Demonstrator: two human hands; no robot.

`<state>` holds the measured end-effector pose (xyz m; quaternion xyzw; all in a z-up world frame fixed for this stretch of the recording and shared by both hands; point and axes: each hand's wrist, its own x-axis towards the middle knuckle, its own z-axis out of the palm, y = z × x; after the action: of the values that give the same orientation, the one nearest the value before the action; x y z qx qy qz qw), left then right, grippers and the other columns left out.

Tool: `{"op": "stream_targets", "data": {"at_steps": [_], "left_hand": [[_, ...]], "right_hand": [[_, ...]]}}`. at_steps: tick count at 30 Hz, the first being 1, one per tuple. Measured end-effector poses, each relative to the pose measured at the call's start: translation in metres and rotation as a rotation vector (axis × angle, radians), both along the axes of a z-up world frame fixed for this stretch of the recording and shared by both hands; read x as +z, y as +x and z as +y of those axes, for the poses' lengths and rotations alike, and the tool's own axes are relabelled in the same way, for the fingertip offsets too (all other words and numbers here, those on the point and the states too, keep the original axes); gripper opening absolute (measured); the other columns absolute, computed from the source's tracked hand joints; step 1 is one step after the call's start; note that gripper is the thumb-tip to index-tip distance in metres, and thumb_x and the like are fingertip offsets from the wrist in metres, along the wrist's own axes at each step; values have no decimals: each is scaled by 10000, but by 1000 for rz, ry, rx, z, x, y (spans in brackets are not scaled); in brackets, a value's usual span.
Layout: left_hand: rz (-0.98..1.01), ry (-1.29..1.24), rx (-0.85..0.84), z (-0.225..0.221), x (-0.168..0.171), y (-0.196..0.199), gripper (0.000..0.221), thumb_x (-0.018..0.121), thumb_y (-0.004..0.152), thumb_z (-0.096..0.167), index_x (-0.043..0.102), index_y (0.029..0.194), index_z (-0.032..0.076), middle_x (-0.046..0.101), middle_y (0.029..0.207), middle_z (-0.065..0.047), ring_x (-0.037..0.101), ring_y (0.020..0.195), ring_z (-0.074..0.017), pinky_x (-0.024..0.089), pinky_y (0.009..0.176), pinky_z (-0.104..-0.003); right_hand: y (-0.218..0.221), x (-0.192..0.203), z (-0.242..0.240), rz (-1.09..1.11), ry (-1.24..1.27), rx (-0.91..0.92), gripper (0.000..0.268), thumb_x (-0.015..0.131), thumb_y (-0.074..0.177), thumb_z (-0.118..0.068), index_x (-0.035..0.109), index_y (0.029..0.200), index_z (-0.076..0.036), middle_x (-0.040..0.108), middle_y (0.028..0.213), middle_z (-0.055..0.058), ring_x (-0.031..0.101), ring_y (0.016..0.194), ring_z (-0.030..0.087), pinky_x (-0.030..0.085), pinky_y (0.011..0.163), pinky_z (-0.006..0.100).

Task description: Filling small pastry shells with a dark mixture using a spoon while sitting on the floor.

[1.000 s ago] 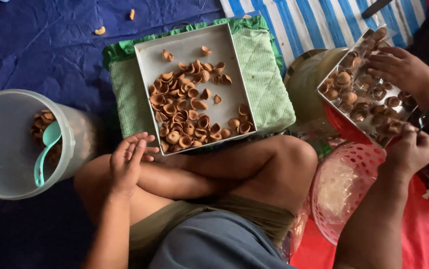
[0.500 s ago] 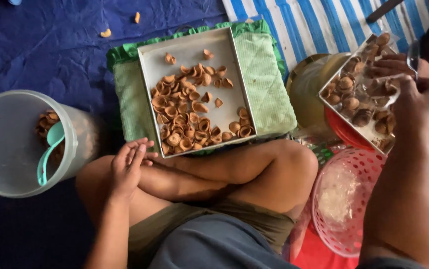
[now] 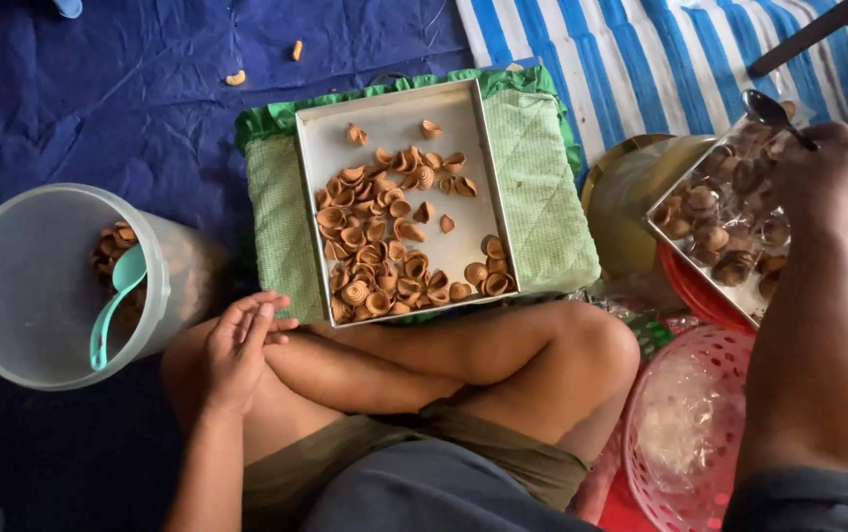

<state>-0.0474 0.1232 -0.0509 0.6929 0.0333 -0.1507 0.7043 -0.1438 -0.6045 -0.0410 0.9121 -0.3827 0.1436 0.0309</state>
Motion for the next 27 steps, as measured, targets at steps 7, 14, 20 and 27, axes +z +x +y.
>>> {"op": "stream_targets", "data": {"at_steps": [7,14,20,27], "left_hand": [[32,11,31,6,-8,8,277,531,1045,113,577,1282,-23,676,1232,-171,691,949,-235,539,771,-283],[68,-89,68,9,-15,14,280,520,1059,107,562,1310,-11,659,1223,-162,670,949,-230,534,782,-308],[85,-72,62,3,-12,16,284,540,1049,121,570,1297,-12,657,1210,-157,667,958,-234,531,789,-307],[75,-68,41,8,-24,16,300,534,1044,101,557,1313,-30,648,1233,-172,663,962,-234,539,797,-308]], "right_hand": [[13,-1,-14,-57,-31,78,178,781,1087,-213,834,1209,-94,804,979,112,728,744,297,558,584,461],[26,25,13,-220,349,11,198,591,1138,-21,674,1304,49,737,836,176,698,494,245,579,317,365],[26,0,-16,-180,122,101,221,660,1034,46,723,1246,58,731,915,223,720,602,328,604,432,418],[32,-11,-35,218,-2,58,549,998,588,-254,852,1087,-77,770,897,191,715,714,335,601,661,486]]}}
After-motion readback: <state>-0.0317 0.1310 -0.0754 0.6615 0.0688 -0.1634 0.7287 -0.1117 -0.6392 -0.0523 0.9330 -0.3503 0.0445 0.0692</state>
